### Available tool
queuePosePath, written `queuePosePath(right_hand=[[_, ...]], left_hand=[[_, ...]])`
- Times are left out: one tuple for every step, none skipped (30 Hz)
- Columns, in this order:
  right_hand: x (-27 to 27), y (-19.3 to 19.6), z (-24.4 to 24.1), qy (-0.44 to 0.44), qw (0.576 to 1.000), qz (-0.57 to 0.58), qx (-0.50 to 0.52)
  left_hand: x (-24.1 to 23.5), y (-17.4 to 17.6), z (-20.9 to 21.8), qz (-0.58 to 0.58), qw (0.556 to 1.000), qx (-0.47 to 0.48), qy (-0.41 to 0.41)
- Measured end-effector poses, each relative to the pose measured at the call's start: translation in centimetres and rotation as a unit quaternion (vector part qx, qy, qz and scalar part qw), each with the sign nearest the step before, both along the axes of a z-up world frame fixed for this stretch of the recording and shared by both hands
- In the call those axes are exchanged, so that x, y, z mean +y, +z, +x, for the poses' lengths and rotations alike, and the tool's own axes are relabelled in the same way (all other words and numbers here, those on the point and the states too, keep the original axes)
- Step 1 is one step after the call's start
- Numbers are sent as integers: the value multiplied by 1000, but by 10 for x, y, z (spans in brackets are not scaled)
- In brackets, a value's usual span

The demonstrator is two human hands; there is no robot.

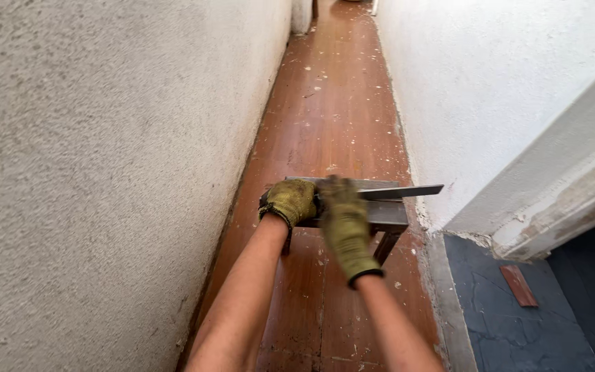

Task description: The person sharpens a metal bar using a sanding disc on a small stool. They repeatedly rub the sanding disc along the bar's edges and surfaces, occasionally flipping the bar to work on different sides.

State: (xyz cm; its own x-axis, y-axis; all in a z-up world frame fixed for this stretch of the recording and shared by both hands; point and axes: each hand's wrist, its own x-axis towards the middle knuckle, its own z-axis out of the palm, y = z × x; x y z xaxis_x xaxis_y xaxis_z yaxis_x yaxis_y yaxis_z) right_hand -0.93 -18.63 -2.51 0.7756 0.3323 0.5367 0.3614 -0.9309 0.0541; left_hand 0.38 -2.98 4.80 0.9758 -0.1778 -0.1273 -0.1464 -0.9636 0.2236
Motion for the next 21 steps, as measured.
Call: queuePosePath(right_hand=[[11,-1,0,-17,998,18,58],[16,-1,0,-39,992,37,117],[11,1,0,-62,981,55,174],[0,6,4,-39,993,25,110],[-18,13,10,-16,999,-6,45],[-43,18,14,5,999,-38,-20],[-71,23,18,-15,997,76,6],[-96,28,23,-33,981,188,33],[-121,32,25,-83,986,142,18],[-135,35,30,-132,986,99,-1],[-138,35,36,-155,982,105,20],[-138,32,38,-181,977,107,42],[-132,29,38,-206,970,109,64],[-118,22,34,-100,986,134,13],[-102,15,28,6,987,156,-40],[-76,9,26,-14,995,77,-68],[-43,1,25,-34,995,-2,-96],[-19,-4,24,-25,999,15,-14],[-9,-4,25,-16,997,31,67],[-7,-4,24,20,997,35,69],[-9,-4,24,55,995,39,71]], left_hand=[[3,-4,4,3,1000,-6,-5],[2,-8,6,7,1000,-11,-16],[0,-12,6,5,1000,-20,-14],[0,-12,6,7,999,-31,-13],[0,-11,6,9,999,-42,-13],[-2,-9,5,-2,1000,-29,-10],[-3,-7,3,-13,1000,-16,-7],[-3,-4,-1,-25,1000,-2,-1],[-4,-2,-4,-16,1000,4,-2],[-2,3,-5,-2,1000,8,-2],[-1,7,-5,11,1000,11,-2],[-2,8,-6,4,1000,-1,-2],[-2,6,-5,-4,1000,-12,-1],[-3,2,-5,-13,1000,-22,-2],[-5,-4,-3,-11,1000,-21,-8],[-3,-8,0,-8,1000,-22,-11],[-1,-12,3,-4,1000,-23,-14],[0,-17,7,-8,998,-48,-25],[1,-21,10,-12,997,-73,-37],[3,-25,9,-13,994,-94,-49],[7,-28,6,-2,995,-92,-43]])
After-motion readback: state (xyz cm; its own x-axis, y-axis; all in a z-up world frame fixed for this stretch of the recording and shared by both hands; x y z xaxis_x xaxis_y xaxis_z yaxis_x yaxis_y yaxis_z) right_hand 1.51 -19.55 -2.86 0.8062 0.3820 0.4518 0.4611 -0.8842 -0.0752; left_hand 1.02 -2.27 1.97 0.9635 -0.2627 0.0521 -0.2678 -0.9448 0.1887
